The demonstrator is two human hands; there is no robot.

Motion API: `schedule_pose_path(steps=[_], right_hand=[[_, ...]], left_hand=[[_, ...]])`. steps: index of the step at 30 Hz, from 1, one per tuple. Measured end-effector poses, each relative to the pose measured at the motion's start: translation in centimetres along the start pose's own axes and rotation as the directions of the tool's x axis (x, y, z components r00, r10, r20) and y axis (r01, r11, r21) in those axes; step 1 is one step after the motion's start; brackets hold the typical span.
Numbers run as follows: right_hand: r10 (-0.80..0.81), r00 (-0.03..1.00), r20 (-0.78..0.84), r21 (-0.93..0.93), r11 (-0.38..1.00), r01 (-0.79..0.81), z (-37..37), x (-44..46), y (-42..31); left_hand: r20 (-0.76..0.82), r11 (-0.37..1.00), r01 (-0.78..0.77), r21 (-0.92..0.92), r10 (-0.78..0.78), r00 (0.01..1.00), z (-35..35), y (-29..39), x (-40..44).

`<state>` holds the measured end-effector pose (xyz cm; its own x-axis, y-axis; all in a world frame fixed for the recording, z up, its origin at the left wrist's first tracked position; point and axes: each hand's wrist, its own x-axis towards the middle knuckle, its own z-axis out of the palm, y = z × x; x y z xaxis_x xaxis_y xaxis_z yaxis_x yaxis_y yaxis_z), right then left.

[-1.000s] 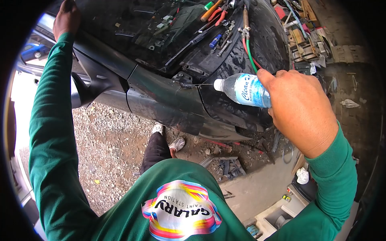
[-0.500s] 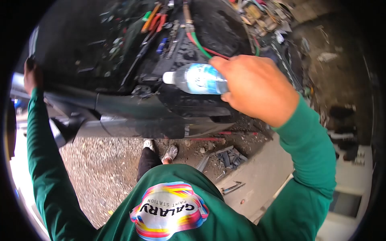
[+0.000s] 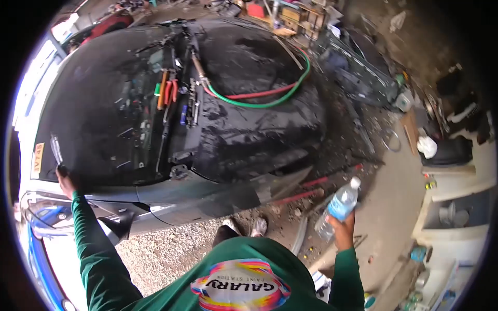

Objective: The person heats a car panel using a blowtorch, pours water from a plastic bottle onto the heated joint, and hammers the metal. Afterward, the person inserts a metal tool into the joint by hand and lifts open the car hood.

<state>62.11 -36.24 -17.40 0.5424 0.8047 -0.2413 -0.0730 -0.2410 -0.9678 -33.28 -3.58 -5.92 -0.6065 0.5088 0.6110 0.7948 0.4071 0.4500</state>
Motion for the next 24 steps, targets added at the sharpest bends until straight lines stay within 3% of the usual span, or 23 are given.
schedule_pose_path(steps=[2,8,11,14,24], right_hand=[[0.046,0.999,-0.015,0.0,0.999,-0.046,-0.1,-1.0,2.0],[0.049,0.995,0.087,0.101,0.993,-0.058,4.7,0.2,2.4],[0.024,0.99,0.142,0.118,0.992,-0.041,8.7,0.9,-0.8],[-0.012,0.979,0.203,0.113,0.994,-0.012,11.5,2.3,-2.5],[-0.087,0.861,0.501,0.07,0.996,0.06,23.1,4.1,-7.2]], left_hand=[[0.02,0.998,0.063,0.0,-0.063,0.998,-1.5,3.5,-1.3],[-0.064,0.998,0.064,0.023,-0.062,0.996,-1.5,4.7,-1.5],[-0.016,0.991,0.122,-0.054,-0.123,0.992,-1.9,5.0,-1.7],[-0.054,0.991,0.077,-0.113,-0.083,0.995,-1.2,4.0,-1.4],[-0.114,0.997,0.047,-0.056,-0.053,0.992,-1.7,4.7,-1.9]])
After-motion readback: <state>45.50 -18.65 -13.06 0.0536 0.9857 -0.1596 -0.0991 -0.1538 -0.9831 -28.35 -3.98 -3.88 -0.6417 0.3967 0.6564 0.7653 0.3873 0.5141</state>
